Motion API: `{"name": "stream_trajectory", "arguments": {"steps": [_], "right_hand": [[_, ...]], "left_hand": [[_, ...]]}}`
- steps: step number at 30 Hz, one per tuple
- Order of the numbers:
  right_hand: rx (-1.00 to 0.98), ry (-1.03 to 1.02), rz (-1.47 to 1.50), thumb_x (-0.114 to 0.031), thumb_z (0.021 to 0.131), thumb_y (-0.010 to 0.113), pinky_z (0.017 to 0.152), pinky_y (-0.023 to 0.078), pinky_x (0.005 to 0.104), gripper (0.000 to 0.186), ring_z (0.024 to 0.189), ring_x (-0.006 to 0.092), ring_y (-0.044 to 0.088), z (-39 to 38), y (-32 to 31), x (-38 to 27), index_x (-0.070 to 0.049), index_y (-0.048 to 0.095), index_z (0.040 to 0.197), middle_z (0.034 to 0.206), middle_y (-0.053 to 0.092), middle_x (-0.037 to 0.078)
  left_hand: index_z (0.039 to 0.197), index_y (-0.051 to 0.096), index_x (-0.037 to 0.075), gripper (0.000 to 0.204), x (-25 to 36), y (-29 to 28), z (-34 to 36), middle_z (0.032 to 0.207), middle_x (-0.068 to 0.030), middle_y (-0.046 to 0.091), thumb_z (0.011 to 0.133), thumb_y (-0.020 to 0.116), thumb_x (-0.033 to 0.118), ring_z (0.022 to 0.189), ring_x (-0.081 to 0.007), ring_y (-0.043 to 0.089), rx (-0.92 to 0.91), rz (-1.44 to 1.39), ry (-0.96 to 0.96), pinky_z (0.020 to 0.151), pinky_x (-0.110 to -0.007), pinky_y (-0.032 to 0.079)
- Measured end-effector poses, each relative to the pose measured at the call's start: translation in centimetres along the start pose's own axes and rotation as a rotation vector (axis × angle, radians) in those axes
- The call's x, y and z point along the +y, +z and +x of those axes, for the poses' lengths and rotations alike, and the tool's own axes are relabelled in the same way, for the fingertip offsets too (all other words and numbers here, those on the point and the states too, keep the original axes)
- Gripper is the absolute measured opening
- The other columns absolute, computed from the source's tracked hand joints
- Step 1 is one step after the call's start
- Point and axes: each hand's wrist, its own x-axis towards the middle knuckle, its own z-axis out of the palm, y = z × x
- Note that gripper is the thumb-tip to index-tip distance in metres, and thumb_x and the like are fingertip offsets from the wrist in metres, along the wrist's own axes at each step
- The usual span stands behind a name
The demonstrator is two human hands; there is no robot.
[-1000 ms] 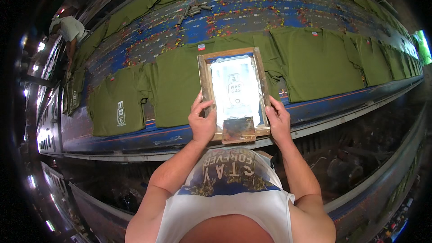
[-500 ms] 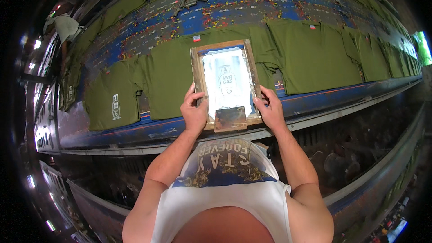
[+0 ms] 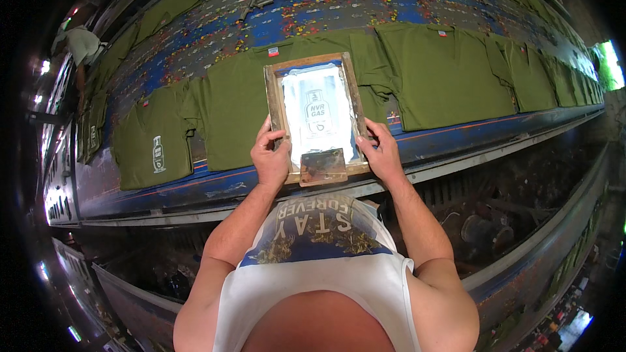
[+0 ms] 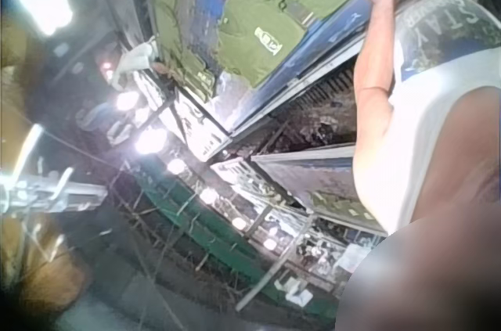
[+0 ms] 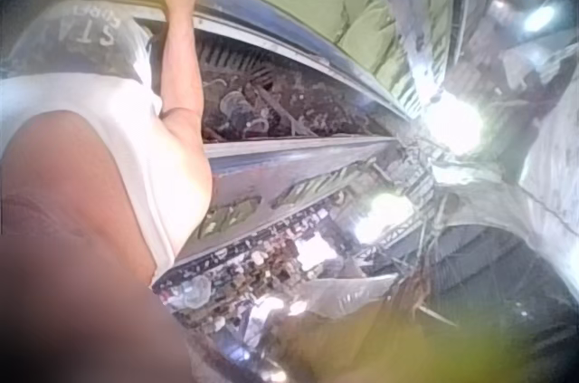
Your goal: The person lays out green t-shirts on a long table, places a screen-printing frame over the chest area, and uses a squeegee to spread white ink across the screen. After each print, the person lifts the frame, moves the printed shirt aside, and repeats the process on the next shirt.
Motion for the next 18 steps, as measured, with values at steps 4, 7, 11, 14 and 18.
{"name": "stream_trajectory", "arguments": {"steps": [4,7,11,14,18], "right_hand": [[-0.016,0.011,-0.038,-0.010,0.104,0.078,0.098,0.060,0.0319,0.053,0.121,0.0195,0.066,0.06,-0.21,-0.23,0.002,0.065,0.155,0.133,0.066,0.013],[-0.010,0.010,-0.051,-0.011,0.104,0.078,0.099,0.061,0.0332,0.053,0.122,0.0208,0.067,0.05,-0.14,-0.06,0.001,0.065,0.155,0.134,0.066,0.014],[0.039,-0.028,-0.016,-0.016,0.104,0.078,0.098,0.052,0.0297,0.053,0.112,0.0158,0.063,-0.12,0.19,0.37,0.000,0.067,0.153,0.129,0.067,0.007],[0.051,-0.023,-0.027,-0.016,0.105,0.078,0.100,0.053,0.0302,0.053,0.113,0.0169,0.064,-0.10,0.28,0.56,0.001,0.067,0.154,0.130,0.067,0.009],[0.049,-0.026,-0.039,-0.016,0.105,0.078,0.098,0.055,0.0306,0.053,0.114,0.0170,0.065,-0.05,0.31,0.59,0.001,0.067,0.153,0.131,0.068,0.010]], "left_hand": [[0.099,0.081,0.004,0.012,-0.23,0.00,0.12,0.165,-0.0269,0.062,0.090,0.080,-0.005,0.153,-0.0361,0.060,-0.003,-0.032,0.017,0.127,-0.046,0.046],[0.097,0.081,0.003,0.012,-0.45,-0.03,0.23,0.165,-0.0273,0.062,0.089,0.080,-0.005,0.153,-0.0362,0.060,-0.010,-0.061,0.011,0.127,-0.046,0.045],[0.096,0.080,0.003,0.011,-0.38,-0.22,0.34,0.166,-0.0278,0.061,0.089,0.080,-0.005,0.153,-0.0367,0.060,-0.017,-0.009,0.034,0.127,-0.046,0.045],[0.095,0.080,0.003,0.010,-0.18,-0.31,0.33,0.166,-0.0280,0.061,0.089,0.080,-0.005,0.154,-0.0369,0.059,-0.023,0.010,0.028,0.128,-0.046,0.044],[0.093,0.079,0.003,0.010,-0.18,-0.27,0.23,0.167,-0.0275,0.061,0.089,0.080,-0.005,0.155,-0.0368,0.058,-0.018,0.014,0.031,0.128,-0.046,0.042]]}}
